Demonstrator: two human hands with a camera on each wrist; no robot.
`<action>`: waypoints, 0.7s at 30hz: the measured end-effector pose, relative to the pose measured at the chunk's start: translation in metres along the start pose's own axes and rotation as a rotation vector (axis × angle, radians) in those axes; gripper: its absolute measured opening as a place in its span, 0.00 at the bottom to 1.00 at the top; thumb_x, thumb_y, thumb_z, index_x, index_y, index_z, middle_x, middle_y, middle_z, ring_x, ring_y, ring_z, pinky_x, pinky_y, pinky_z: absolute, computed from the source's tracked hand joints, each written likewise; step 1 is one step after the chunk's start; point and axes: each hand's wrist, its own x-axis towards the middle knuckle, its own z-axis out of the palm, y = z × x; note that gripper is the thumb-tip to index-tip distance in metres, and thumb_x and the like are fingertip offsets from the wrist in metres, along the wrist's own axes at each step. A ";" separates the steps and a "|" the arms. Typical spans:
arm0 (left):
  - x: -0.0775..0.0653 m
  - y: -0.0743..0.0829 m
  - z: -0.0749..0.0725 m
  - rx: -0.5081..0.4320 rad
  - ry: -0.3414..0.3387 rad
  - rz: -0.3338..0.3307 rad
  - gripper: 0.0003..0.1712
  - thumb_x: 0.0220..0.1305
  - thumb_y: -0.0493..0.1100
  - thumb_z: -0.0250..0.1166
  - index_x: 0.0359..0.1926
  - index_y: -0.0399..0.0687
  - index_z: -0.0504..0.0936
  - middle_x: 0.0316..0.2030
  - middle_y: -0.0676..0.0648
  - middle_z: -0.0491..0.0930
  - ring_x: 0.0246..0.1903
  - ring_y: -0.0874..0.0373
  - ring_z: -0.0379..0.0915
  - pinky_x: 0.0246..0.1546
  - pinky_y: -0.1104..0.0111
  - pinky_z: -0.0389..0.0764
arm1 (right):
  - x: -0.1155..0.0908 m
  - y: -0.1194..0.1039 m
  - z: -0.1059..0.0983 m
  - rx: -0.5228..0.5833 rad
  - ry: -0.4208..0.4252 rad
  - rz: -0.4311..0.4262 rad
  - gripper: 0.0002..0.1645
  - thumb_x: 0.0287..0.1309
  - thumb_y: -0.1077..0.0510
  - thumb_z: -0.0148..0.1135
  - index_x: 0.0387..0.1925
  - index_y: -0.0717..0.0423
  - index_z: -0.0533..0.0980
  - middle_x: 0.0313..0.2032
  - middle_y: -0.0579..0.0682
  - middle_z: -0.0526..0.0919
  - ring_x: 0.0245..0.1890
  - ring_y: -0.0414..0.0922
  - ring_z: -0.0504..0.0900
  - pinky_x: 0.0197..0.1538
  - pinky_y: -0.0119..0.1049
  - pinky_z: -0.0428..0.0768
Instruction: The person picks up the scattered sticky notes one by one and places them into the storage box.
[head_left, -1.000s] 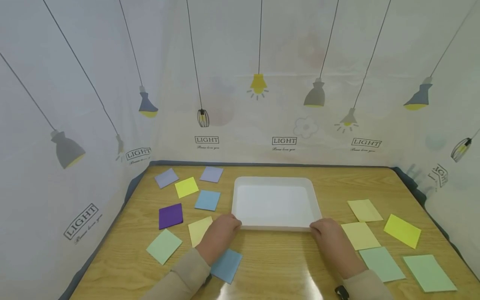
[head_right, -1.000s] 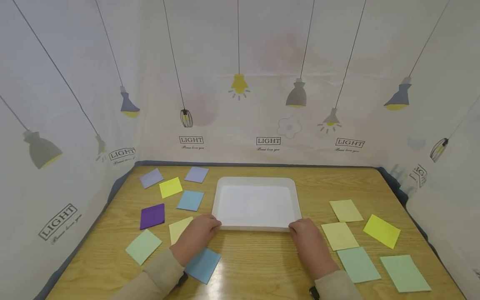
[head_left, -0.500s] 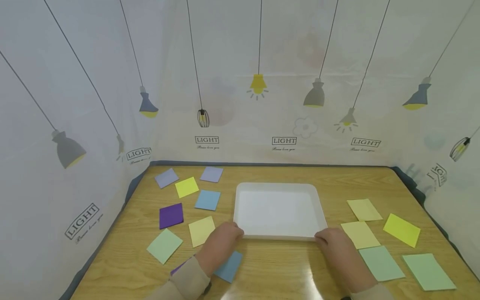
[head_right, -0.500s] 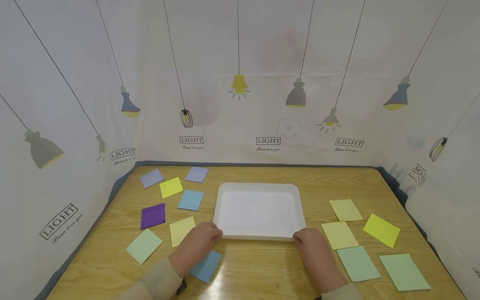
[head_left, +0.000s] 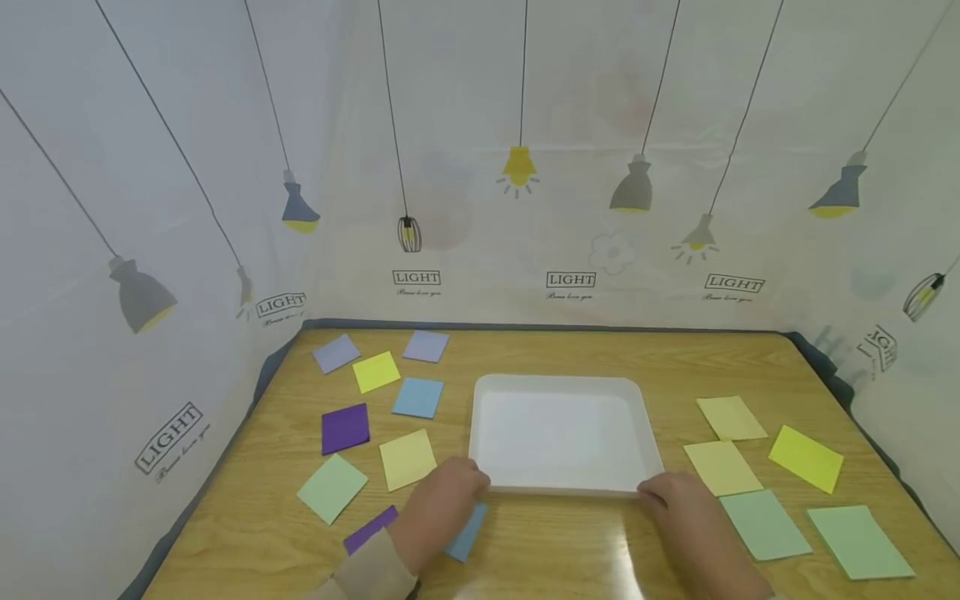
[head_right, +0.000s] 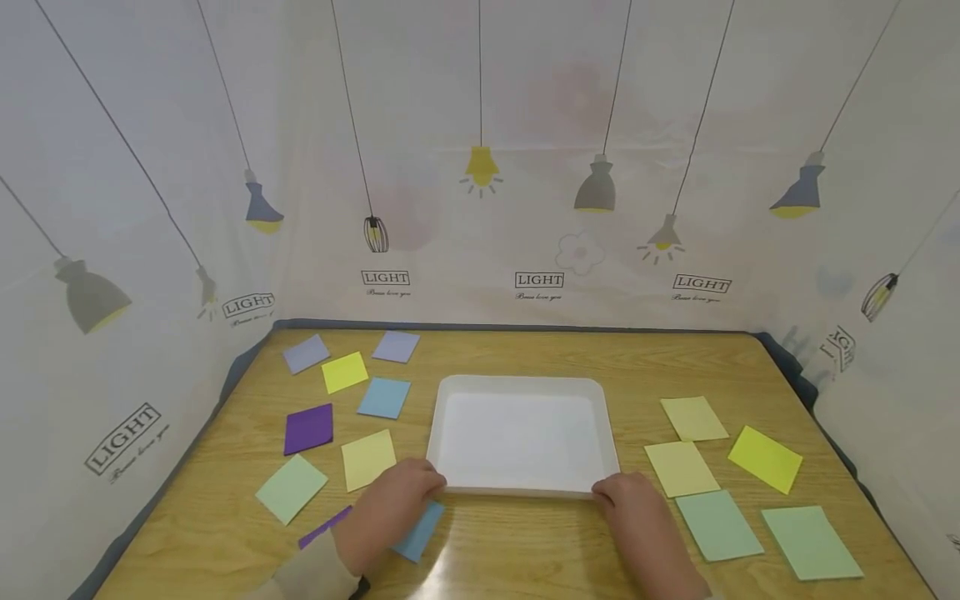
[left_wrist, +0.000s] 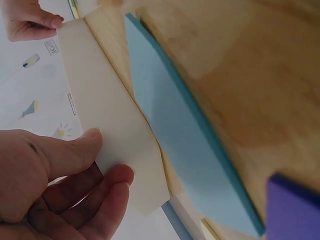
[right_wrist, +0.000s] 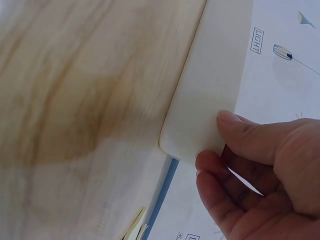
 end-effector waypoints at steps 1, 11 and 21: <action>-0.001 0.000 0.000 0.005 -0.002 0.000 0.12 0.63 0.30 0.63 0.35 0.49 0.89 0.31 0.53 0.84 0.34 0.60 0.78 0.38 0.71 0.82 | -0.001 -0.001 0.000 0.001 -0.002 0.003 0.05 0.63 0.61 0.65 0.36 0.54 0.86 0.39 0.51 0.88 0.46 0.53 0.84 0.54 0.55 0.82; -0.007 0.002 0.001 0.051 0.018 0.046 0.10 0.62 0.30 0.65 0.34 0.49 0.88 0.31 0.53 0.82 0.33 0.61 0.77 0.38 0.74 0.82 | -0.008 -0.005 -0.002 -0.023 0.022 -0.019 0.04 0.61 0.60 0.67 0.36 0.54 0.86 0.39 0.50 0.89 0.45 0.54 0.85 0.52 0.54 0.83; -0.007 0.003 0.001 0.084 0.051 0.065 0.15 0.56 0.24 0.64 0.30 0.49 0.88 0.27 0.54 0.82 0.30 0.62 0.74 0.35 0.75 0.80 | -0.008 -0.002 0.000 -0.020 0.025 -0.050 0.04 0.61 0.61 0.68 0.37 0.54 0.86 0.39 0.48 0.88 0.46 0.53 0.84 0.52 0.54 0.83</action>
